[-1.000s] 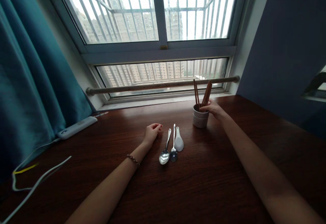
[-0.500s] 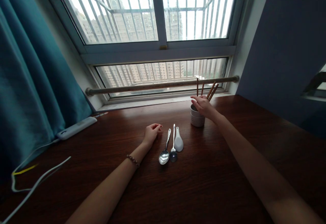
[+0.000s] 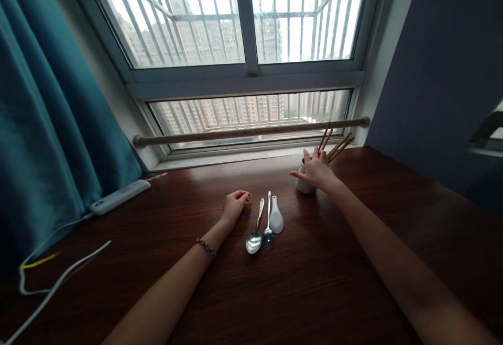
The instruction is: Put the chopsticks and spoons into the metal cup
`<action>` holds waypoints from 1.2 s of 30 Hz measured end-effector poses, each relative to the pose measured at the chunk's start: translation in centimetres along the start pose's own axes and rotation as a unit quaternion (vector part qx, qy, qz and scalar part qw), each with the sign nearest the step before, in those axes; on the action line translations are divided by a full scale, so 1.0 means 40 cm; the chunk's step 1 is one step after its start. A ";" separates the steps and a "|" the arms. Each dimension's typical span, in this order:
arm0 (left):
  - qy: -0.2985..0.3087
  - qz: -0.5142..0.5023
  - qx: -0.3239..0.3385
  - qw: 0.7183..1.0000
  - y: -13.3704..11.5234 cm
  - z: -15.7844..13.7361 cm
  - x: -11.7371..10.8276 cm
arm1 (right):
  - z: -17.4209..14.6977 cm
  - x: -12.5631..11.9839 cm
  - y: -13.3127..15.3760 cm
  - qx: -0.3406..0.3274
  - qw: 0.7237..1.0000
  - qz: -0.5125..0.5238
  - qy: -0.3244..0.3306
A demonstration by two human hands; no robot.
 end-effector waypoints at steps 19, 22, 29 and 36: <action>0.004 0.012 0.010 1.000 -0.003 0.000 0.000 | -0.004 -0.002 0.022 -0.067 0.997 -0.032 0.002; 0.005 0.013 0.011 1.000 -0.006 -0.004 0.001 | -0.003 -0.004 0.025 -0.094 0.995 -0.024 0.001; -0.001 0.029 0.016 0.999 -0.006 -0.005 0.001 | 0.004 -0.013 0.018 -0.161 0.987 0.000 0.014; -0.008 0.058 0.025 0.998 -0.008 -0.003 0.001 | 0.007 -0.011 0.003 -0.180 0.983 0.031 0.018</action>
Point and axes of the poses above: each hand's wrist, its own z-axis towards the middle knuckle, its own x-axis out of the palm, y = z × x, the point moved 2 cm from there along z, towards the middle knuckle, and after that the axes turned 14 degrees about -x, right-handed, at the moved point
